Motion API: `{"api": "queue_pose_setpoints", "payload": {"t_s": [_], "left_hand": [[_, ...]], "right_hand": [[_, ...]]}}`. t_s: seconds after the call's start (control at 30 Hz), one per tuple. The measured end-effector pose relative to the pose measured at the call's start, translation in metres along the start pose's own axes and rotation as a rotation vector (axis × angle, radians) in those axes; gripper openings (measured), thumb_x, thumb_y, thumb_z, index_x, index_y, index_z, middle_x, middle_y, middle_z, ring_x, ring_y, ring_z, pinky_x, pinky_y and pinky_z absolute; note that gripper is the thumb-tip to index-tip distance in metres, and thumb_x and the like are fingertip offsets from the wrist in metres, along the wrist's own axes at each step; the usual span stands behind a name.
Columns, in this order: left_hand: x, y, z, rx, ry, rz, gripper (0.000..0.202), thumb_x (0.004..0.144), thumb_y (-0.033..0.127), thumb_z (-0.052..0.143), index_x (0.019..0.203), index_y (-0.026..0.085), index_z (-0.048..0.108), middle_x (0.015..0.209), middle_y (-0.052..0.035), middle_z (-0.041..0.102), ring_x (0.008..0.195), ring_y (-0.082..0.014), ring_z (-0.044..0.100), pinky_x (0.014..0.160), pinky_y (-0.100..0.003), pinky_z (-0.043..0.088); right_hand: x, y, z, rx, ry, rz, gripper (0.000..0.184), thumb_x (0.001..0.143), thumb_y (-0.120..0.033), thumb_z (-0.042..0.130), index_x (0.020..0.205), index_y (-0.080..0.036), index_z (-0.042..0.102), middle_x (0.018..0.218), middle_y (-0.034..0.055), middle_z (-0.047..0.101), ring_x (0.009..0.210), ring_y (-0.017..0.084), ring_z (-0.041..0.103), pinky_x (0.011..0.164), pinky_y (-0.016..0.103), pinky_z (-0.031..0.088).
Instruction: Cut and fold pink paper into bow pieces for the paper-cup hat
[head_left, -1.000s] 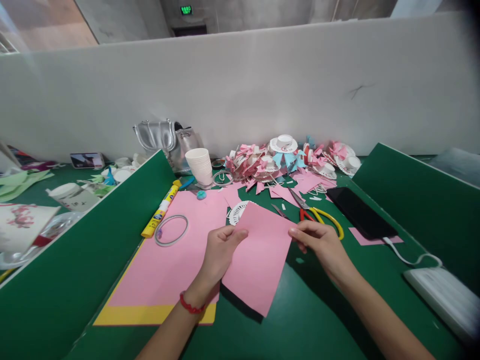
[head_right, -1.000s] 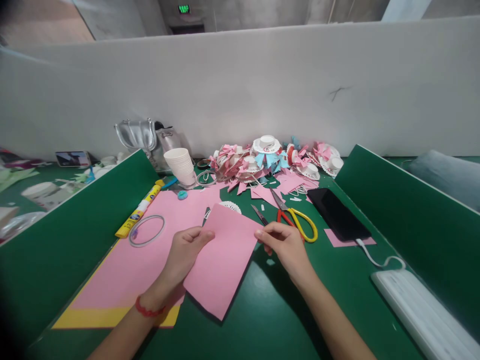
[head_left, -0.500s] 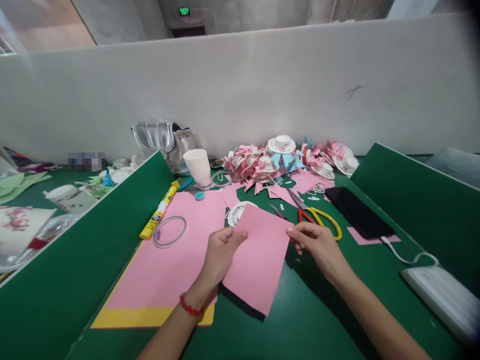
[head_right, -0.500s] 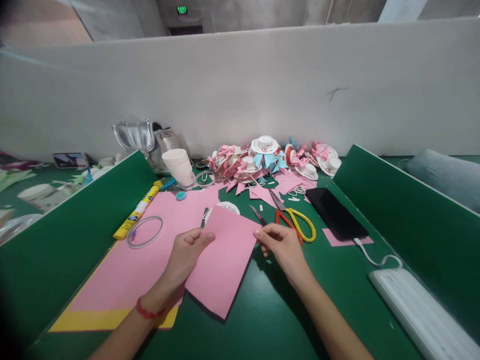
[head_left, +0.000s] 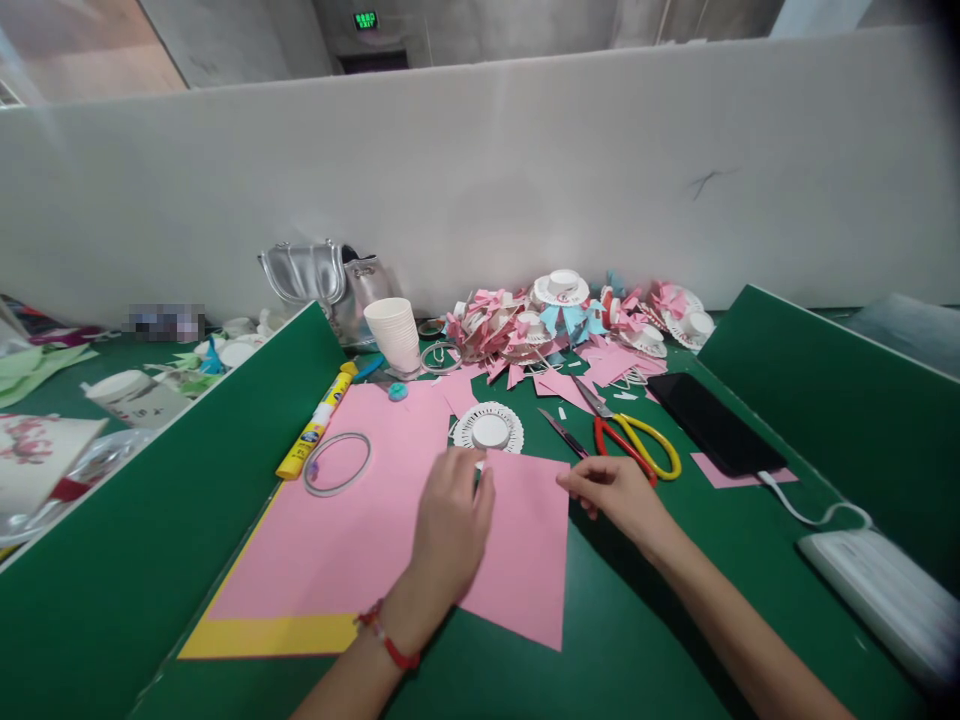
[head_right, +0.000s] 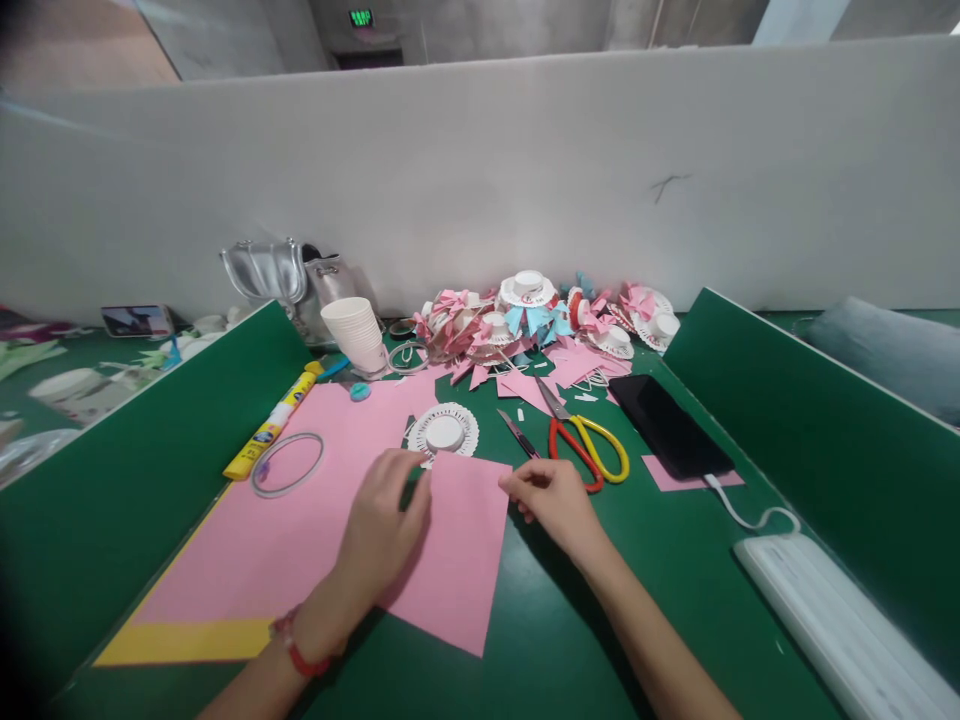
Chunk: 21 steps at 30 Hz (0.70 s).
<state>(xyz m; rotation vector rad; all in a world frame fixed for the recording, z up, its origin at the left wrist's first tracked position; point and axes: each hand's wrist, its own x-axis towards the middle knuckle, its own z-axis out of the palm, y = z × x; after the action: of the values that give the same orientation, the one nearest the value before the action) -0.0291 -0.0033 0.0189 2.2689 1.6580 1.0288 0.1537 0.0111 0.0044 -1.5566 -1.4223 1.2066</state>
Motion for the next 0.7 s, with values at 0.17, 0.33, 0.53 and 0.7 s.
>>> {"api": "queue_pose_setpoints", "payload": {"t_s": [0.17,0.33,0.53,0.7], "left_hand": [[-0.032,0.032,0.032,0.067,-0.228,0.461,0.038,0.075,0.002,0.033,0.11,0.004,0.049,0.11,-0.0148,0.057,0.108,-0.0219,0.047,0.089,-0.031,0.042],[-0.036,0.038,0.046,0.394,-0.364,0.603,0.041,0.076,0.005,0.037,0.114,-0.007,0.044,0.117,-0.0236,0.05,0.116,-0.0272,0.041,0.1,-0.037,0.031],[-0.018,0.027,0.033,0.3,-0.455,0.404,0.047,0.084,0.026,0.04,0.12,-0.004,0.039,0.123,-0.0265,0.045,0.116,-0.0331,0.039,0.095,-0.044,0.036],[-0.015,0.009,0.02,0.204,-0.479,0.275,0.057,0.08,0.036,0.045,0.123,0.0,0.035,0.129,-0.0253,0.038,0.122,-0.0339,0.03,0.096,-0.047,0.034]], "right_hand": [[0.004,0.005,0.003,-0.188,0.001,-0.047,0.019,0.064,-0.028,0.052,0.048,-0.017,0.052,0.043,-0.0018,0.048,0.041,0.011,0.044,0.042,0.023,0.034],[0.006,0.003,-0.002,-0.314,0.013,-0.093,0.017,0.061,-0.022,0.05,0.045,-0.018,0.05,0.045,0.0,0.052,0.047,0.013,0.047,0.047,0.023,0.033],[0.007,0.006,-0.002,-0.388,0.029,-0.105,0.017,0.064,-0.021,0.048,0.047,-0.018,0.05,0.048,0.0013,0.055,0.046,0.012,0.047,0.045,0.022,0.034],[0.007,0.004,-0.003,-0.412,0.025,-0.097,0.02,0.065,-0.024,0.05,0.046,-0.018,0.05,0.046,0.0006,0.053,0.043,0.011,0.044,0.043,0.022,0.031]]}}
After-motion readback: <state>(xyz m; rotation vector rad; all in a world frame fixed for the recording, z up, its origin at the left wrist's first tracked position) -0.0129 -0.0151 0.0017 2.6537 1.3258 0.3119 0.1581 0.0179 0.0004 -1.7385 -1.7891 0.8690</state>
